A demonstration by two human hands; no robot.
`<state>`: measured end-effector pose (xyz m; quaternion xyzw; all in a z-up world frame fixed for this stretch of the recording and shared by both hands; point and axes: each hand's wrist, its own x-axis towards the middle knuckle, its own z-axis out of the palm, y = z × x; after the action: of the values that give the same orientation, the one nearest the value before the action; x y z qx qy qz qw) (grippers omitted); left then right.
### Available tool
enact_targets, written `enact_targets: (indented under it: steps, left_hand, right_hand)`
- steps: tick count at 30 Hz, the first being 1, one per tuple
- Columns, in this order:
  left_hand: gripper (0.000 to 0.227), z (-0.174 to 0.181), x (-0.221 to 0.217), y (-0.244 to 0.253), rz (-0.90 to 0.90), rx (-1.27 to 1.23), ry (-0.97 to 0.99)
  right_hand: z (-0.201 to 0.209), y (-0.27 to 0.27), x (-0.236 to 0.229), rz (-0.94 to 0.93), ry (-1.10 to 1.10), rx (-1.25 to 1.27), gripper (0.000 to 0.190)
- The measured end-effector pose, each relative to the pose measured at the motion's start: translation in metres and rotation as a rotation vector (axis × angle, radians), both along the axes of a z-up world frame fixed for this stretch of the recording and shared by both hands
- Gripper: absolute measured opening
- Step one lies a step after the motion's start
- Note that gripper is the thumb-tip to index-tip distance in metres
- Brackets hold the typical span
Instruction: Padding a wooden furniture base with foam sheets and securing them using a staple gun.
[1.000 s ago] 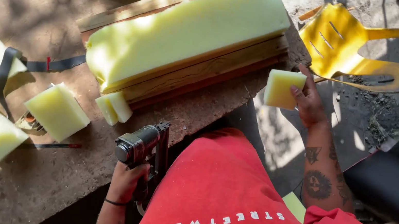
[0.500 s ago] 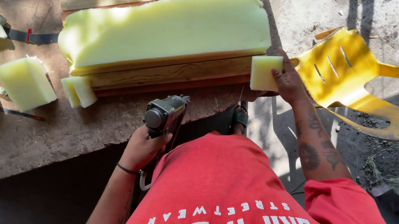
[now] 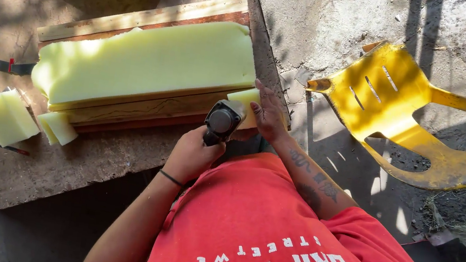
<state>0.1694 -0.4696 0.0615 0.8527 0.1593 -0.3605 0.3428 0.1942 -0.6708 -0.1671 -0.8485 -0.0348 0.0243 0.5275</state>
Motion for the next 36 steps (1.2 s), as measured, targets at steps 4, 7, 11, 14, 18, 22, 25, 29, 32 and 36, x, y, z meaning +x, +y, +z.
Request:
enact_targets:
  steps: [4, 7, 11, 14, 18, 22, 25, 29, 32, 36]
  left_hand:
    - [0.025, -0.020, 0.032, -0.024, -0.097, 0.066, -0.014]
    - [0.032, -0.059, 0.048, -0.026, -0.071, 0.088, 0.043]
    - [0.032, -0.088, 0.056, -0.022, -0.044, 0.077, 0.070]
    - [0.032, -0.090, 0.061, -0.024, -0.019, 0.095, 0.068]
    - [0.024, -0.075, 0.055, -0.027, 0.022, 0.070, 0.069]
    - [0.022, -0.039, 0.043, -0.021, 0.063, 0.035, 0.082]
    - [0.022, -0.024, 0.034, -0.022, 0.077, 0.010, 0.112]
    - [0.021, -0.046, 0.022, -0.035, 0.051, 0.004, 0.154]
    - [0.022, -0.071, 0.016, -0.047, 0.057, 0.023, 0.111]
    - [0.033, -0.038, 0.017, -0.072, 0.030, 0.090, 0.117]
  right_hand:
    - [-0.013, -0.007, -0.001, 0.000, 0.060, 0.074, 0.060]
    - [0.001, -0.008, -0.005, -0.085, -0.117, 0.000, 0.058]
    - [-0.024, -0.021, -0.015, -0.159, -0.228, 0.147, 0.060]
    - [-0.020, -0.036, -0.017, -0.110, -0.365, 0.316, 0.031]
    - [-0.036, -0.043, -0.018, -0.008, -0.283, 0.256, 0.020]
    - [-0.032, -0.046, -0.013, 0.144, -0.295, 0.163, 0.031]
    - [-0.023, -0.052, -0.008, 0.182, -0.247, 0.217, 0.021]
    - [-0.030, -0.062, -0.007, 0.183, -0.139, 0.372, 0.008]
    - [-0.015, -0.066, -0.007, 0.170, -0.108, 0.474, 0.007]
    - [-0.046, -0.064, -0.005, 0.078, -0.065, 0.701, 0.008]
